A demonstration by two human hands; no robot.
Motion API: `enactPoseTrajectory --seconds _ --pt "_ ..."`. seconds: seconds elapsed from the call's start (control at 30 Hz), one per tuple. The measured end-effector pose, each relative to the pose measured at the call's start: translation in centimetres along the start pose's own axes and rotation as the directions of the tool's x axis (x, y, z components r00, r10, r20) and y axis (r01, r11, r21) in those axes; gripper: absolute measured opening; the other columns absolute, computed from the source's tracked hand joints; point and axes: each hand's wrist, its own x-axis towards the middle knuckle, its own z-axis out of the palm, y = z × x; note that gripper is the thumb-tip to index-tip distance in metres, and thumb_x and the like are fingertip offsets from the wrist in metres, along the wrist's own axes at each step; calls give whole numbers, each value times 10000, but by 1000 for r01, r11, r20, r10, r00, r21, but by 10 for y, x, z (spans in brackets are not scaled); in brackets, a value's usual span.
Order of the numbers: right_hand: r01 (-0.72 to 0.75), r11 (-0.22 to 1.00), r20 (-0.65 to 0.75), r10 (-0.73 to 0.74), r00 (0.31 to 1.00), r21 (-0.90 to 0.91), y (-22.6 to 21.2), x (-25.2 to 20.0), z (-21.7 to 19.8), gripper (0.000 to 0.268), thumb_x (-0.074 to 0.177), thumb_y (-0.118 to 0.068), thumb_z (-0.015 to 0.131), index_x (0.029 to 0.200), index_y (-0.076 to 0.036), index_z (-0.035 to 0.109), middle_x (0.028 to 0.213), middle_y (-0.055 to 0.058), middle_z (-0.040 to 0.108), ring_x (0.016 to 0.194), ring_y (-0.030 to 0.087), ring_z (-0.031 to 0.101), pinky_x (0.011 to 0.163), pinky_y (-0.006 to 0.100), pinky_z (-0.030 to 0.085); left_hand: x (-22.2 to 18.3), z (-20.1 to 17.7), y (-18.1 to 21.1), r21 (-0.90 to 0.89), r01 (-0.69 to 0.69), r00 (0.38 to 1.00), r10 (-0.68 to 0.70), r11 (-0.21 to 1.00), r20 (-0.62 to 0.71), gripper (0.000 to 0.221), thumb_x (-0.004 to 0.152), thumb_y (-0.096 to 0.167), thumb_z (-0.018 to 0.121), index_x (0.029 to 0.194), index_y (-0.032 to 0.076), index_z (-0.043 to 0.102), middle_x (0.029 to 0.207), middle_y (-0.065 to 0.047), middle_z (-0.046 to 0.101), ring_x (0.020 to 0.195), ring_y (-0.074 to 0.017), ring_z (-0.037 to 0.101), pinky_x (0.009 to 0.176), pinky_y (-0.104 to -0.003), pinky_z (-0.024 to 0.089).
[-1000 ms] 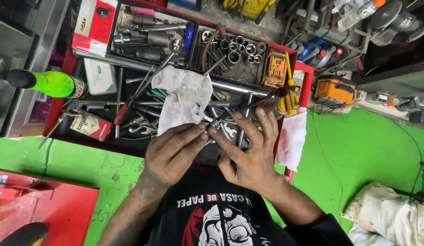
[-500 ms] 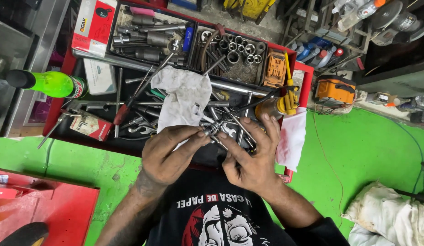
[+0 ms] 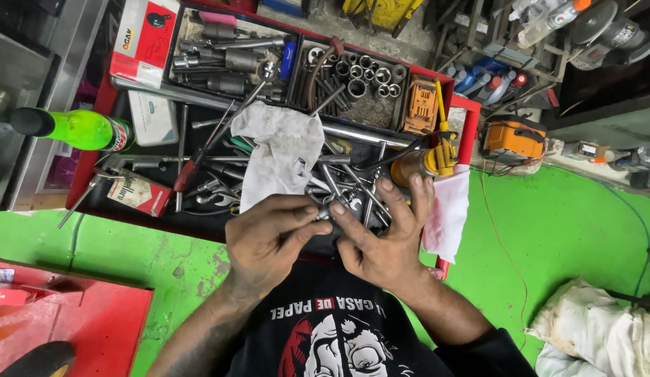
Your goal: Disassembling a motorcycle brake master cylinder to remove the internal piston and spring assembly using pliers.
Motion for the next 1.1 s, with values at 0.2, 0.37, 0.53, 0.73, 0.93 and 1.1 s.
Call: enactPoseTrajectory --seconds 0.2,0.37,0.53,0.73,0.93,1.1 --pt "14 1000 16 -13 1000 -21 -3 12 -10 563 817 -139 706 1303 -390 838 1529 182 532 1469 539 462 1264 727 370 11 -2 0 155 -357 934 357 921 32 200 822 -126 893 1006 -74 834 919 -231 806 740 -308 822 690 -385 724" --pt "54 999 -22 -54 998 -8 5 -6 2 536 856 -222 728 1331 -458 805 1565 175 481 1530 522 362 1269 756 307 -9 -1 -11 -37 12 999 -13 999 -38 181 849 -88 890 1011 -82 812 833 -179 800 728 -255 834 659 -356 709" --pt "76 994 -11 -78 997 -79 6 1 -2 595 855 -191 746 1383 -464 771 1558 211 465 1517 481 407 1260 767 315 -18 13 -7 -335 301 948 -318 893 7 96 933 -83 811 1006 -113 756 774 -210 801 716 -210 819 666 -349 701" --pt "99 990 5 -99 995 -101 6 2 -2 528 912 -189 727 1382 -424 783 1625 245 387 1617 392 329 1261 796 246 -20 19 -7 -501 308 935 -354 809 3 10 1022 -87 724 1013 -90 720 856 -199 803 777 -130 756 704 -340 671" --pt "83 992 -8 -84 996 -90 7 0 1 549 881 -174 753 1365 -428 788 1629 247 366 1603 404 340 1261 804 274 -19 17 -6 -515 321 930 -367 795 13 59 1034 -81 706 977 -71 694 865 -227 815 765 -169 790 697 -350 671" --pt "50 996 19 -49 999 -68 4 -6 6 543 886 -226 770 1363 -484 765 1629 230 370 1606 480 299 1258 820 263 -21 17 -6 -376 206 974 -228 903 -14 104 946 -113 791 944 -80 692 831 -211 781 703 -180 771 632 -358 663"
